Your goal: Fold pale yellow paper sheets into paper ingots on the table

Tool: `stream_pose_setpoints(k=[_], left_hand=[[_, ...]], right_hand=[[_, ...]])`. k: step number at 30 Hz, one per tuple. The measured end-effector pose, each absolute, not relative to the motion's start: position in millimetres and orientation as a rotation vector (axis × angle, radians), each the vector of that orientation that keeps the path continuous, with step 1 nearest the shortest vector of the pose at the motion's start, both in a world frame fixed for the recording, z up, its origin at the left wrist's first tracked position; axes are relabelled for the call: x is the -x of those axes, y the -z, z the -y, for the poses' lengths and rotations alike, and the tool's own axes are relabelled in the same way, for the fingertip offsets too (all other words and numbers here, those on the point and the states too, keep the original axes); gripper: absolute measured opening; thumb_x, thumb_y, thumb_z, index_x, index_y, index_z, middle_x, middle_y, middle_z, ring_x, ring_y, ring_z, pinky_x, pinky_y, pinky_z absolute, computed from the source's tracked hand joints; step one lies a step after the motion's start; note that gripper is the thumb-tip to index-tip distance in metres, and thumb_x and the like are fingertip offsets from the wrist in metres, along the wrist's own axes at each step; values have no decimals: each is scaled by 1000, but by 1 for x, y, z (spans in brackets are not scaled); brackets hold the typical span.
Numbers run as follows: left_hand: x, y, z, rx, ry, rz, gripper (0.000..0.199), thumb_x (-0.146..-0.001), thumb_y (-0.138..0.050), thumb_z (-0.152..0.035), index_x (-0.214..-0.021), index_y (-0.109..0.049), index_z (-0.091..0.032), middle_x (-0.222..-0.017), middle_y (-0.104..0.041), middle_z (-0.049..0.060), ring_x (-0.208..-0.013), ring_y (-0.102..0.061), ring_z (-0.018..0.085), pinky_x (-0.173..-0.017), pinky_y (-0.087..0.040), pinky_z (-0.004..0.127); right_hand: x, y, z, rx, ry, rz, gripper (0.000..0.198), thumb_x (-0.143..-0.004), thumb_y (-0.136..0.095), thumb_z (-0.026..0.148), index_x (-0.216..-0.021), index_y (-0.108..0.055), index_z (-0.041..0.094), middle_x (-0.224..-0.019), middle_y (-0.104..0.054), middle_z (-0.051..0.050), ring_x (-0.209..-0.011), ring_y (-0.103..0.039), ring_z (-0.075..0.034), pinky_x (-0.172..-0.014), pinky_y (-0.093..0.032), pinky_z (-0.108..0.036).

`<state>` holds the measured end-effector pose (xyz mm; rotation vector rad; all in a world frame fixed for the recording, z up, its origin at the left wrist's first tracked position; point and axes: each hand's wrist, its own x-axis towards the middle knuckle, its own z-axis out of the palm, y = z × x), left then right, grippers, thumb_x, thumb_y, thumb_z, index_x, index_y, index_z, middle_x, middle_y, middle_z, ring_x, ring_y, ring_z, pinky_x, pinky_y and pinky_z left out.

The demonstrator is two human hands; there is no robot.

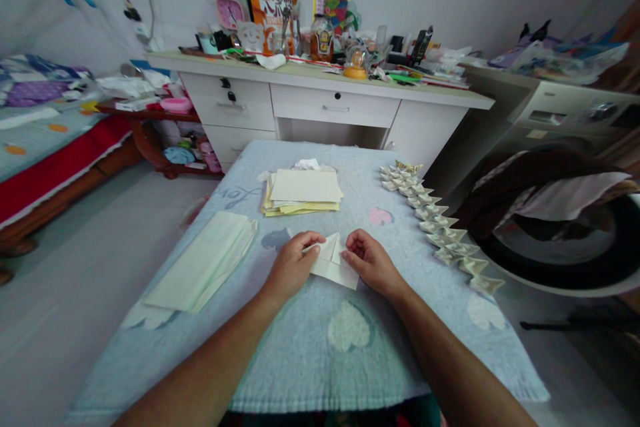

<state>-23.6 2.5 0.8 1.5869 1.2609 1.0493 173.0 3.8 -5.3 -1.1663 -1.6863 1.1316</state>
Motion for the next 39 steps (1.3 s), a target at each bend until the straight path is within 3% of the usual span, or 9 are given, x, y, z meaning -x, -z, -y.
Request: stream_pose_setpoints(k=[3,9,17,24,31,34,39], left_hand=[[24,-1,0,-1811,-993,-1300,22,-81,-50,-18,-95,-66,-19,-94,-66,4,-88,-60,17,-81,-44,28],[22,5,3,-2130,-756,-1382,22,-81,-52,-17,-97,-67,-20,-87,-62,4,-81,-58,18,-76,-43,29],[23,1,5,-2334,-733,-1415,26,-76,-61,-16,-99,-70,-25,-102,-61,5,-99,-51,23,-88,-40,39],[21,2,4,-2470,-655,-1131,32,-84,-49,-9,-102,-69,-24,-106,-68,4,-102,-54,21,-91,-40,39],[26,-4,8,-2537,-596,-1141,24,-85,-54,-14,-100,-68,-25,-112,-68,3,-106,-55,23,-92,-37,43],[27,-5,8,-2537,-584,-1137,22,-87,-53,-17,-99,-69,-24,-111,-69,3,-104,-56,23,-89,-38,41],[27,-2,6,-2510,-580,-1099,23,-89,-49,-18,-100,-69,-21,-104,-69,6,-98,-58,20,-88,-43,37]], right_hand=[[-174,3,-4,1246,-968,1818,8,-81,-56,21,-88,-52,20,-70,-48,4,-64,-45,-11,-60,-35,-23],[-174,4,-7,1305,-625,2062,11,-80,-54,13,-89,-59,19,-73,-54,1,-72,-48,-14,-70,-36,-27],[-174,6,-7,1362,-356,2291,18,-80,-60,14,-96,-67,20,-92,-58,-6,-87,-48,-20,-78,-34,-32],[-175,0,-3,1180,-385,2420,21,-88,-53,14,-92,-71,23,-89,-61,-6,-85,-50,-18,-79,-35,-32],[-179,-11,2,1136,-417,2486,21,-86,-57,16,-100,-71,24,-92,-61,-6,-89,-49,-19,-81,-35,-33],[-179,-19,6,1136,-434,2526,20,-82,-64,24,-101,-69,22,-95,-60,-6,-92,-47,-20,-83,-34,-35],[-179,-23,9,1165,-482,2576,37,-74,-72,42,-104,-64,20,-98,-57,-7,-93,-44,-22,-84,-32,-37]])
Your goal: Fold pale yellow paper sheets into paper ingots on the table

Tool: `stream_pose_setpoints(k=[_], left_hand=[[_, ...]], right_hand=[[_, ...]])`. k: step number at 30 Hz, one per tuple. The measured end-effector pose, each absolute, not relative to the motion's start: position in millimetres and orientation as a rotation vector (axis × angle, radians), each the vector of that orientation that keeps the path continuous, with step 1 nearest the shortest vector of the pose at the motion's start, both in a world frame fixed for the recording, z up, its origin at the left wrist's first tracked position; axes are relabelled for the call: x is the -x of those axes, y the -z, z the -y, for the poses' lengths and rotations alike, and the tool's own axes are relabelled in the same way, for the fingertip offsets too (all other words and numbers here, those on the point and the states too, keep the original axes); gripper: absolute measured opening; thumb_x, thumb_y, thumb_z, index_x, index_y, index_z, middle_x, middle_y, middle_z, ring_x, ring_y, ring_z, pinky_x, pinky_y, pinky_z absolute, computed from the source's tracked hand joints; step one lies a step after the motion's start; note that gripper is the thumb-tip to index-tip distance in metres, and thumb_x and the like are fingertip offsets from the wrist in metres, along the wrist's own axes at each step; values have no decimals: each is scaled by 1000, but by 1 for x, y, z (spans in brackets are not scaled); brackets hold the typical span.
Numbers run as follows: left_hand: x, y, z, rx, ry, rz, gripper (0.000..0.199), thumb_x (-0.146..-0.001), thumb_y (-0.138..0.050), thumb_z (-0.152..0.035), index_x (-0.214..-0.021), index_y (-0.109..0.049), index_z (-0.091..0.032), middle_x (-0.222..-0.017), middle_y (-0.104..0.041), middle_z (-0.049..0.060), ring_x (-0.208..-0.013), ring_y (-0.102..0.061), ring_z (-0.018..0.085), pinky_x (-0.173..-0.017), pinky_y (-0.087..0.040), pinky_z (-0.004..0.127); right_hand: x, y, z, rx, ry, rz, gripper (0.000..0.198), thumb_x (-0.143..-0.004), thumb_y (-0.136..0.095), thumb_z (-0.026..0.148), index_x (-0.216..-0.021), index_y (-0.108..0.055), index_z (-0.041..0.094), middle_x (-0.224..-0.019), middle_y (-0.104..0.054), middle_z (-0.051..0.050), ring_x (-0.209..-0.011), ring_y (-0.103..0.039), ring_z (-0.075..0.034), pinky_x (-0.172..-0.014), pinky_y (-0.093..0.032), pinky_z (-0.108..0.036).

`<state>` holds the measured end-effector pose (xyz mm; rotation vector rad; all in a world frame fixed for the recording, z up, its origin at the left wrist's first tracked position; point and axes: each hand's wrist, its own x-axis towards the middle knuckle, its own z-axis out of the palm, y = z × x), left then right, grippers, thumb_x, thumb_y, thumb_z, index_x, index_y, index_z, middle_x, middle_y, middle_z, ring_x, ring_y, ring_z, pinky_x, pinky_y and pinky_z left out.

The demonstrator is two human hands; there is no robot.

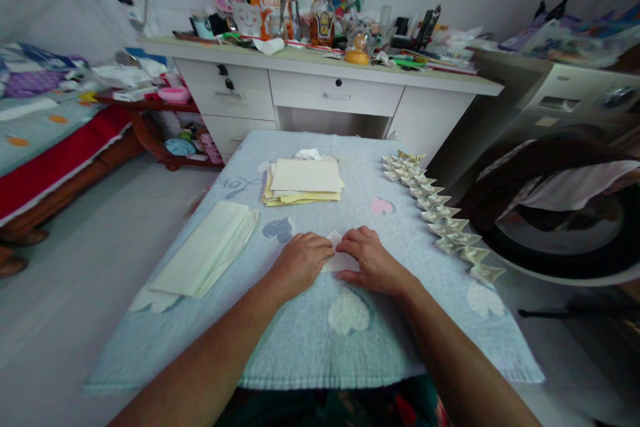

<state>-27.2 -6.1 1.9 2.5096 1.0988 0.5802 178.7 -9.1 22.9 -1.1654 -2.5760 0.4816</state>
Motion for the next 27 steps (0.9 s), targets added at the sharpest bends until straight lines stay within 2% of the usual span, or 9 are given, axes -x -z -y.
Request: stream_pose_setpoints(k=[6,13,27], left_hand=[[29,0,7,-2440,-577,-1073,24,-85,-51,-13,-102,-67,-20,-103,-64,6,-100,-57,19,-91,-45,33],[32,-4,8,-2391,-561,-1031,30,-76,-68,-24,-105,-65,-20,-107,-60,6,-103,-54,21,-92,-44,34],[31,-6,8,-2478,-586,-1049,19,-82,-60,-24,-98,-67,-17,-101,-66,6,-95,-57,21,-90,-44,36]], right_hand=[[-180,-22,9,1174,-507,2585,34,-76,-72,37,-104,-62,20,-100,-56,-7,-94,-44,-22,-83,-31,-35],[-180,-25,9,1166,-532,2577,29,-80,-68,34,-105,-63,21,-99,-57,-6,-93,-44,-22,-82,-31,-34],[-181,-26,9,1201,-538,2580,30,-77,-71,34,-102,-64,21,-101,-60,-5,-96,-45,-21,-84,-29,-35]])
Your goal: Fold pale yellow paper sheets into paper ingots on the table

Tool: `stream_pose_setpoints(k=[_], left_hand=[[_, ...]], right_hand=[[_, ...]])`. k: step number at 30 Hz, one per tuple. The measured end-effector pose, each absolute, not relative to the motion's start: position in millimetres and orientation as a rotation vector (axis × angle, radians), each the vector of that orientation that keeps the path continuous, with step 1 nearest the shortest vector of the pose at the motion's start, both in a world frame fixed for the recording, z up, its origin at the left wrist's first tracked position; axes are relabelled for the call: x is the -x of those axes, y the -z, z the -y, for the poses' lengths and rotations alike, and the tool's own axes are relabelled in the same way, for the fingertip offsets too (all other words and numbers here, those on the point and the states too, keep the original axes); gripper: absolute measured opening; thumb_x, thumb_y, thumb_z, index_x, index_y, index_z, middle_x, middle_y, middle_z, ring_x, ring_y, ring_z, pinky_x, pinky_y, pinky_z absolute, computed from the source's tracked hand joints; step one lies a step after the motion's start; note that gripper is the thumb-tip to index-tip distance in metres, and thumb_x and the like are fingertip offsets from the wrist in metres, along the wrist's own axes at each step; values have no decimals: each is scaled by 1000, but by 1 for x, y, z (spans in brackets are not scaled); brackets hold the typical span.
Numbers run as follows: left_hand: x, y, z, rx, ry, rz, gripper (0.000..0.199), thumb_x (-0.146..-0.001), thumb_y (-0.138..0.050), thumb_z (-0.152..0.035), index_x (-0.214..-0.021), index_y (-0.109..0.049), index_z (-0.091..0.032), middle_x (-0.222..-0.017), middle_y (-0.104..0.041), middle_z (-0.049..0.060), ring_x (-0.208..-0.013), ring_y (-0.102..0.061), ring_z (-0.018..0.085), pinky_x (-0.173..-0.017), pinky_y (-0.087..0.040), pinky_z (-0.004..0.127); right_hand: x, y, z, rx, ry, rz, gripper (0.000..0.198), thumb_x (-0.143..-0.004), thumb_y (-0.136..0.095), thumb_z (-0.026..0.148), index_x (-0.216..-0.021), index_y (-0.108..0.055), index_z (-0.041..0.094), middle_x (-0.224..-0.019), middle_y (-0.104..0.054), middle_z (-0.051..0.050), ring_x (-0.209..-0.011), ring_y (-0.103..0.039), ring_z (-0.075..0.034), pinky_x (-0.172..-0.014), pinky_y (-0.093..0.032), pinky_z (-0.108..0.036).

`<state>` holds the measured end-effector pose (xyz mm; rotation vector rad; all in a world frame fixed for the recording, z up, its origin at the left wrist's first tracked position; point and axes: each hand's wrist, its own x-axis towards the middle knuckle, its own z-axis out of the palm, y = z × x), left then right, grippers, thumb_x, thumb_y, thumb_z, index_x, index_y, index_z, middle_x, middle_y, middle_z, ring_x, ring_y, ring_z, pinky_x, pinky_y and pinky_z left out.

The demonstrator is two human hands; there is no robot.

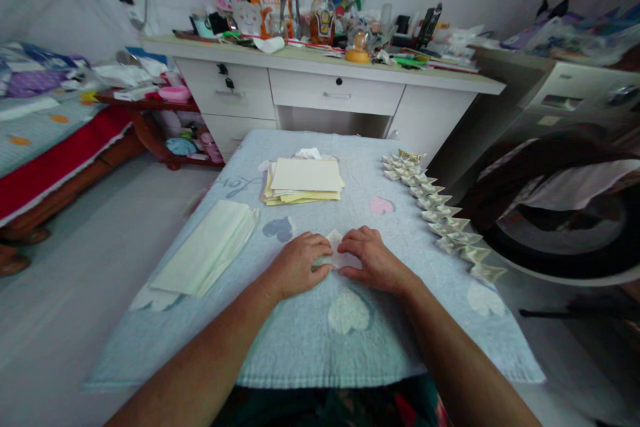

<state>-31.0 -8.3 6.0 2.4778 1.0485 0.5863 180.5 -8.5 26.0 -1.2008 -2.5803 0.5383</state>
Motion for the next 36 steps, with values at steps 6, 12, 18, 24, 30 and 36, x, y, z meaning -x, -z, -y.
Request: stream_pose_setpoints(k=[6,12,18,24,30,36], left_hand=[[31,-6,10,-2537,-573,-1035,17,-86,-55,-24,-96,-67,-18,-97,-66,6,-94,-57,20,-87,-45,36],[32,-7,10,-2575,-551,-992,18,-90,-49,-23,-93,-66,-17,-91,-66,5,-89,-57,18,-83,-45,34],[32,-8,12,-2588,-519,-1008,22,-81,-62,-27,-101,-63,-18,-98,-64,6,-94,-55,21,-84,-45,35],[29,-5,12,-2623,-529,-1043,16,-88,-53,-26,-95,-66,-19,-91,-62,5,-89,-55,19,-81,-45,33],[27,-5,11,-2685,-525,-1048,25,-93,-43,-21,-79,-62,-16,-80,-60,5,-79,-54,16,-73,-44,30],[27,-6,13,-2657,-532,-1062,16,-90,-52,-28,-90,-64,-18,-86,-61,5,-85,-54,18,-78,-45,32]], right_hand=[[-181,-26,10,1193,-515,2580,25,-76,-70,27,-99,-65,23,-100,-58,-4,-94,-44,-20,-84,-28,-35],[-180,-24,11,1174,-476,2581,22,-74,-66,19,-96,-67,22,-97,-58,-4,-93,-44,-20,-85,-27,-36],[-178,-25,12,1191,-462,2577,24,-74,-63,15,-97,-67,22,-95,-57,-4,-91,-44,-20,-84,-27,-35],[-177,-24,12,1212,-433,2588,26,-74,-68,22,-100,-65,21,-97,-57,-5,-91,-44,-20,-84,-28,-35],[-176,-24,12,1177,-372,2596,14,-81,-65,27,-93,-68,22,-93,-58,-5,-90,-45,-20,-83,-28,-36],[-174,-18,9,1147,-349,2588,13,-85,-60,19,-91,-71,22,-88,-59,-5,-86,-48,-18,-78,-32,-31]])
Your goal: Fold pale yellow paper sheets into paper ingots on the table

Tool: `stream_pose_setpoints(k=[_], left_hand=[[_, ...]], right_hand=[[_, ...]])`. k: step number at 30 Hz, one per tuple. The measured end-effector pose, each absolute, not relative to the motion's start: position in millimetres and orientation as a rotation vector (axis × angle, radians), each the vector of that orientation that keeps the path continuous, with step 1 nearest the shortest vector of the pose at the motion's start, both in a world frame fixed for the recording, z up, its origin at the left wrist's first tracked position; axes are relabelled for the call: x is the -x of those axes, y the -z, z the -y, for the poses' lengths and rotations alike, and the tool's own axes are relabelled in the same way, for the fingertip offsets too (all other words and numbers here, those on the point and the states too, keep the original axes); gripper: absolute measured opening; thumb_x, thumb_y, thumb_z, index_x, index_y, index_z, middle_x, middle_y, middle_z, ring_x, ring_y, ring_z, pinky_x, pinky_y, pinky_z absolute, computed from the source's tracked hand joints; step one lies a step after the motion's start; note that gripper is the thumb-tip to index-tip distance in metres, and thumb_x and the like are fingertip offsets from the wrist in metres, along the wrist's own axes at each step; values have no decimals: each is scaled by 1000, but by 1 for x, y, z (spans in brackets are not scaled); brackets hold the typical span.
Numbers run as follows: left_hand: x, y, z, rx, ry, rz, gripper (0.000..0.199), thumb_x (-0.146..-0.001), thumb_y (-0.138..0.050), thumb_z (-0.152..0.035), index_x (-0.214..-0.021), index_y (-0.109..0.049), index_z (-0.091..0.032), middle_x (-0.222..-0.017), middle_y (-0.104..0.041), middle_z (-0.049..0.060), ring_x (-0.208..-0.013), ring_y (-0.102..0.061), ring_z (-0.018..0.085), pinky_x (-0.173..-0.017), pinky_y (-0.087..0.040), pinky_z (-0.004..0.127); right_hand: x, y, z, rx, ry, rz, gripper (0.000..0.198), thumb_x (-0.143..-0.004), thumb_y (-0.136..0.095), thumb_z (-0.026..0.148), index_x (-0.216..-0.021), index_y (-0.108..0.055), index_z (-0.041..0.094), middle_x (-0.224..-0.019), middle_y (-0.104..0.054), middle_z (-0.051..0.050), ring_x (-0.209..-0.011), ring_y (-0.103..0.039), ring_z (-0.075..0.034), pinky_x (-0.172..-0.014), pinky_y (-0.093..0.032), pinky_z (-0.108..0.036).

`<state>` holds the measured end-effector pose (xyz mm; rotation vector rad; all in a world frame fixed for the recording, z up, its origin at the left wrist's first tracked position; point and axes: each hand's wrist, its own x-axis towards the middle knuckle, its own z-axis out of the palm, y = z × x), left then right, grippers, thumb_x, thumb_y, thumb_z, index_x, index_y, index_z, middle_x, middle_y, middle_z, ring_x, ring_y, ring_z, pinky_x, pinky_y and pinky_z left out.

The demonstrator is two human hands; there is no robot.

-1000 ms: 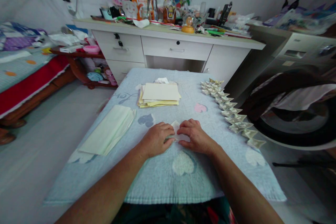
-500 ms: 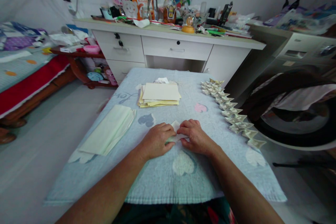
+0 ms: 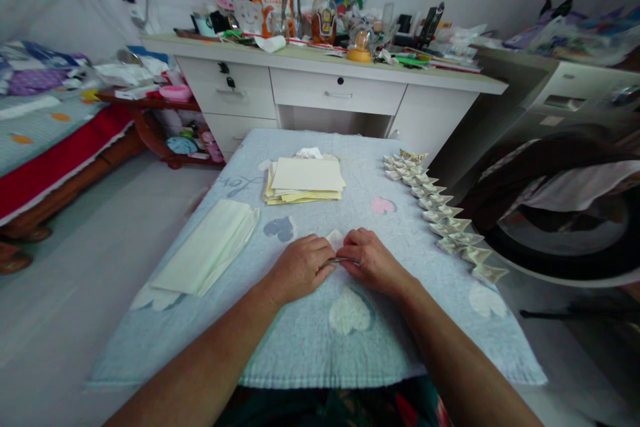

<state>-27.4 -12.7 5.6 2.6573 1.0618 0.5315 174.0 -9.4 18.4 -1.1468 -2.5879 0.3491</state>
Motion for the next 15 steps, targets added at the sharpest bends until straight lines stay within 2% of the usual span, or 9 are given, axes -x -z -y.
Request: stream_pose_setpoints(k=[3,9,15], left_hand=[[28,-4,13,-2654,-530,-1091,15,-89,-54,-27,-94,-65,-19,-88,-61,5,-88,-54,18,-79,-45,32],[27,2,8,-2678,-555,-1102,22,-93,-48,-24,-87,-69,-20,-83,-60,4,-81,-53,16,-72,-43,29],[29,1,7,-2637,-542,-1088,21,-92,-49,-22,-87,-69,-21,-82,-60,4,-83,-53,16,-74,-44,29]], right_hand=[[-174,-14,8,1110,-374,2588,16,-86,-59,16,-95,-70,22,-85,-60,-4,-85,-49,-17,-77,-34,-30],[-177,-12,5,1107,-389,2584,14,-86,-56,14,-87,-69,19,-81,-61,-4,-81,-51,-16,-77,-36,-28],[-179,-16,4,1101,-445,2584,19,-88,-51,12,-90,-69,19,-83,-62,-4,-84,-53,-16,-78,-38,-28]])
